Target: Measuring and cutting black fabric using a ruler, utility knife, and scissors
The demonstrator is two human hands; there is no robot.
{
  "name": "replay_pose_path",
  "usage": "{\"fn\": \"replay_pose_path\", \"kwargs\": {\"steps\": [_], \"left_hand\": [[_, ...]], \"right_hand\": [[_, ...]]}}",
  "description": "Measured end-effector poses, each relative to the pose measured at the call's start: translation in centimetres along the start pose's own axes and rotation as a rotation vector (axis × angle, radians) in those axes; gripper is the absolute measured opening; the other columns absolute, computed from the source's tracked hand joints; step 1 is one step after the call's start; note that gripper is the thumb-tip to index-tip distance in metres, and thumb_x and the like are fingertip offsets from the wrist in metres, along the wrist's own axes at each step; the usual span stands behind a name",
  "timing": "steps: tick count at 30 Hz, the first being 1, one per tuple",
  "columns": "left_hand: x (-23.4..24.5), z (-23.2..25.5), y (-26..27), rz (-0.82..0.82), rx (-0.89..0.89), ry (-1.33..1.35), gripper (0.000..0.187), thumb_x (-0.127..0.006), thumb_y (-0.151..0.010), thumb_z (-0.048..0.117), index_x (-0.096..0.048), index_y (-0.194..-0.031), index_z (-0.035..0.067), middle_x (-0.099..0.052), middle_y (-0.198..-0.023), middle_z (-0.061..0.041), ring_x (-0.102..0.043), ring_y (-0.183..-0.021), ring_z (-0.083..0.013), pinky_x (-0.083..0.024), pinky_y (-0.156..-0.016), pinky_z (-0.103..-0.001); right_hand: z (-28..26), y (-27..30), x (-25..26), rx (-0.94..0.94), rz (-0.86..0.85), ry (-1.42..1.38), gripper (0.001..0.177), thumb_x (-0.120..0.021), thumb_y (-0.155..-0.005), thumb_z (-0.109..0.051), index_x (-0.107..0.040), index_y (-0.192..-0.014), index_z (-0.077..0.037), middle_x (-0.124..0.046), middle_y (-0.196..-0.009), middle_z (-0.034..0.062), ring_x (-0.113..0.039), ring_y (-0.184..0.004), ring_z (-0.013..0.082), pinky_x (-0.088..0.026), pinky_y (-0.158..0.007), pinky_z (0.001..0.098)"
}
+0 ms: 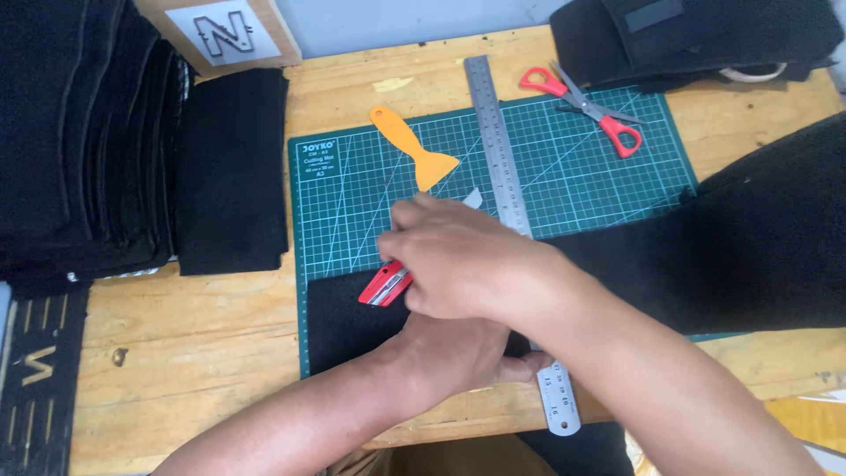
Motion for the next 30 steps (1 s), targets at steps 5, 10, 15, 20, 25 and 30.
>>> {"fn": "replay_pose_path", "kwargs": {"steps": [5,10,15,20,25,30], "left_hand": [[-2.1,-0.9,0.0,0.288,-0.185,-0.059,0.111,-0.06,-0.083,0.078,-0.032,-0.157,0.0,-0.046,-0.151,-0.023,-0.041,-0.14,-0.0399,-0.037,-0.11,-0.05],[-2.1,-0.8,0.0,0.347,-0.185,-0.12,0.127,-0.06,-0.077,0.086,-0.017,-0.163,0.002,-0.021,-0.169,-0.02,-0.018,-0.157,-0.0337,-0.017,-0.126,-0.047],[-0.6,-0.5,-0.3,0.094,-0.145,0.108,0.083,-0.055,-0.086,0.076,-0.069,-0.124,0.003,-0.074,-0.118,-0.016,-0.067,-0.111,-0.0335,-0.052,-0.09,-0.045],[0.0,-0.5,-0.7,0.11,-0.223,-0.002,0.098,-0.061,-0.082,0.078,-0.054,-0.139,-0.002,-0.06,-0.137,-0.027,-0.054,-0.129,-0.0408,-0.036,-0.111,-0.049],[-0.2,-0.7,-1.2,0.192,-0.299,-0.107,0.108,-0.056,-0.082,0.078,-0.041,-0.149,-0.006,-0.04,-0.157,-0.026,-0.029,-0.152,-0.0393,-0.011,-0.128,-0.053],[-1.0,-0.9,-1.2,0.18,-0.309,-0.121,0.111,-0.049,-0.086,0.079,-0.028,-0.154,-0.006,-0.025,-0.164,-0.026,-0.015,-0.157,-0.0372,-0.002,-0.129,-0.051]], "right_hand": [[-0.3,-4.8,-1.0,-0.074,-0.078,0.187,0.072,-0.083,-0.082,-0.048,-0.054,-0.14,-0.017,-0.05,-0.14,0.0111,-0.046,-0.127,0.0321,-0.042,-0.104,0.0459],[-0.3,-5.1,-1.1,-0.055,-0.135,0.268,0.06,-0.073,-0.088,-0.033,-0.054,-0.143,-0.024,-0.049,-0.15,0.0087,-0.045,-0.132,0.0338,-0.037,-0.109,0.051],[-0.3,-2.7,0.7,0.04,-0.004,0.076,0.015,-0.057,-0.093,-0.003,-0.057,-0.104,-0.013,-0.067,-0.091,0.0083,-0.06,-0.083,0.0296,-0.046,-0.067,0.0465],[0.7,0.8,3.5,0.201,0.42,0.068,0.017,-0.061,-0.094,-0.001,-0.064,-0.108,-0.009,-0.067,-0.097,0.0062,-0.063,-0.094,0.026,-0.054,-0.082,0.0444],[1.3,9.0,4.7,0.285,1.03,0.202,0.014,-0.078,-0.102,-0.004,-0.066,-0.107,-0.001,-0.068,-0.104,0.0123,-0.057,-0.097,0.0349,-0.047,-0.081,0.0464],[1.5,15.0,0.5,-0.39,1.36,-0.391,0.017,-0.051,-0.132,0.008,-0.061,-0.139,0.019,-0.065,-0.134,0.0309,-0.064,-0.079,0.0224,-0.042,-0.056,0.0236]]}}
Point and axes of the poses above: each hand's wrist, its own y-axis away from the middle knuckle, its own x-axis out of the back of the hand, z = x × y, the point moved 1 cm from there along -y, towards the middle knuckle
